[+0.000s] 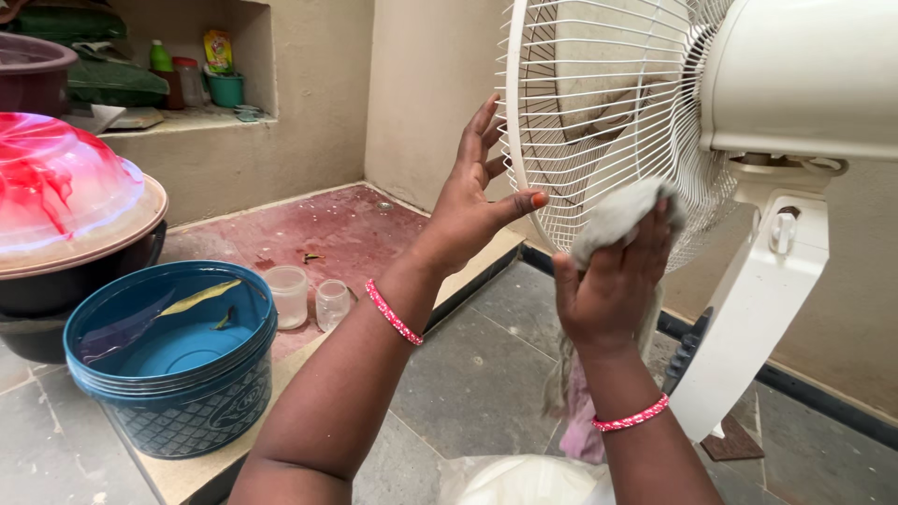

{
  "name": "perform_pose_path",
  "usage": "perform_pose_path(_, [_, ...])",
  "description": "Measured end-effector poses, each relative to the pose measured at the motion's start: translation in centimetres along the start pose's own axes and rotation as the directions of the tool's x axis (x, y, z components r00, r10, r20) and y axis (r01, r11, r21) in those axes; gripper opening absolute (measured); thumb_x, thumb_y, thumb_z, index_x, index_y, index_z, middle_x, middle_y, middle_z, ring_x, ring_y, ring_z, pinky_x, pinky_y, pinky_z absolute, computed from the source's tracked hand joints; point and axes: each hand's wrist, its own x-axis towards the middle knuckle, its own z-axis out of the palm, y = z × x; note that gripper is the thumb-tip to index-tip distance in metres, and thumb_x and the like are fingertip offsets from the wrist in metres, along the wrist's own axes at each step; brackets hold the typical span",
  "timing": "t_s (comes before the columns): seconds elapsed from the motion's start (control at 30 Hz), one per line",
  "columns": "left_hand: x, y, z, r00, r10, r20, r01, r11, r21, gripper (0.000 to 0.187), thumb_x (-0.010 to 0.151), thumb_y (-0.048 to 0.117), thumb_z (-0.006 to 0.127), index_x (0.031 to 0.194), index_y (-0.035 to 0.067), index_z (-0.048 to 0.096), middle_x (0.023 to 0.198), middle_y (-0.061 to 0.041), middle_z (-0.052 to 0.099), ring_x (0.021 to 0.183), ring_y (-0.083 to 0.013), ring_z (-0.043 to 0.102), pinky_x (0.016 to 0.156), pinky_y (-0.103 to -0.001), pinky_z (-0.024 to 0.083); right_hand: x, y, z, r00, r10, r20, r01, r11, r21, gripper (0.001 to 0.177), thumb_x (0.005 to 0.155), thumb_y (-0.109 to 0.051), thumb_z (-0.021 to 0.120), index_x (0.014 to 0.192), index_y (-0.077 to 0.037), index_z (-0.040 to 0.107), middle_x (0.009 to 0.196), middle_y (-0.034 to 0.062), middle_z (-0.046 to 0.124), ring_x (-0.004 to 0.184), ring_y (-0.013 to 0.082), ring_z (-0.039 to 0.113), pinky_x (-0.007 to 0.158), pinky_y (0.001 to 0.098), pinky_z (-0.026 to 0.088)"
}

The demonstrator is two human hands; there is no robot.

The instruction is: The person wipes the front grille, motor housing, and stand of a white pedestal fan using a cloth. They rotate the fan head to access different areas and continue wiping the entire visible surface.

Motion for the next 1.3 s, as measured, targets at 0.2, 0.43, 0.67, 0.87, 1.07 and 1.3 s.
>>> perform_pose_path(0.2, [0.2,-0.5,-0.6,0.997,0.074,0.011,-0.073,0.997,-0.039,0.118,0.078,0.021,0.090,0.167,0.020,0.011,0.168,-0.020,0.029,0.140,-0.0354,0.051,0.114,-0.049,0.051,1.6,-2.8,0.1,0.977,-0.212,0.027,0.214,0.961,-0.175,0.072,0.113,-0.056,0.048,0.162,-0.005,0.033,0.170,0.0226,0.020,0.160,0.0426,0.016,0.131,0.0619,0.012])
perform_pose_path(0.43, [0.1,-0.5,0.1,0.996,0.059,-0.061,-0.059,0.998,-0.002,0.111,0.080,0.032,0.087,0.165,0.018,0.016,0.163,-0.021,0.034,0.135,-0.0364,0.053,0.108,-0.049,0.055,2.3,-2.8,0.3,0.799,-0.583,0.145,0.585,0.699,-0.412,0.039,0.108,-0.034,0.054,0.140,-0.019,0.070,0.156,-0.0008,0.053,0.151,0.0177,0.034,0.124,0.0496,0.020])
perform_pose_path(0.67, [0.1,0.3,0.2,0.999,0.016,-0.034,-0.018,0.998,-0.058,0.113,0.078,0.034,0.087,0.164,0.021,0.015,0.165,-0.020,0.031,0.138,-0.0381,0.051,0.094,-0.046,0.063,5.4,0.9,-3.0,0.708,-0.706,-0.016,0.692,0.697,-0.188,0.015,0.103,-0.023,0.069,0.117,-0.018,0.069,0.135,0.0022,0.058,0.133,0.0264,0.047,0.126,0.0502,0.032])
perform_pose_path(0.87, [0.2,0.3,0.2,1.000,-0.006,-0.019,0.005,0.999,-0.049,0.113,0.080,0.033,0.084,0.164,0.023,0.010,0.166,-0.019,0.027,0.140,-0.0364,0.048,0.087,-0.044,0.066,4.6,-0.1,-2.3,0.849,-0.520,-0.096,0.515,0.854,-0.074,0.016,0.098,-0.010,0.070,0.114,-0.012,0.069,0.132,0.0074,0.056,0.132,0.0344,0.045,0.122,0.0521,0.036])
perform_pose_path(1.07, [0.0,-0.2,0.0,0.997,0.076,0.004,-0.075,0.995,-0.064,0.107,0.090,0.034,0.080,0.167,0.018,0.008,0.168,-0.021,0.028,0.140,-0.0355,0.049,0.113,-0.045,0.049,6.0,-1.2,-1.2,0.642,-0.765,0.042,0.755,0.622,-0.207,0.024,0.101,-0.029,0.068,0.120,-0.016,0.072,0.137,-0.0010,0.058,0.138,0.0211,0.044,0.123,0.0466,0.032])
perform_pose_path(1.3, [0.5,-0.8,0.4,0.996,0.084,0.002,-0.083,0.988,-0.133,0.100,0.097,0.041,0.073,0.169,0.018,0.008,0.169,-0.022,0.024,0.142,-0.0337,0.050,0.112,-0.044,0.053,8.9,2.2,-3.9,0.502,-0.849,0.164,0.864,0.484,-0.138,0.013,0.101,-0.023,0.063,0.111,-0.018,0.068,0.138,0.0021,0.059,0.137,0.0195,0.050,0.119,0.0462,0.035])
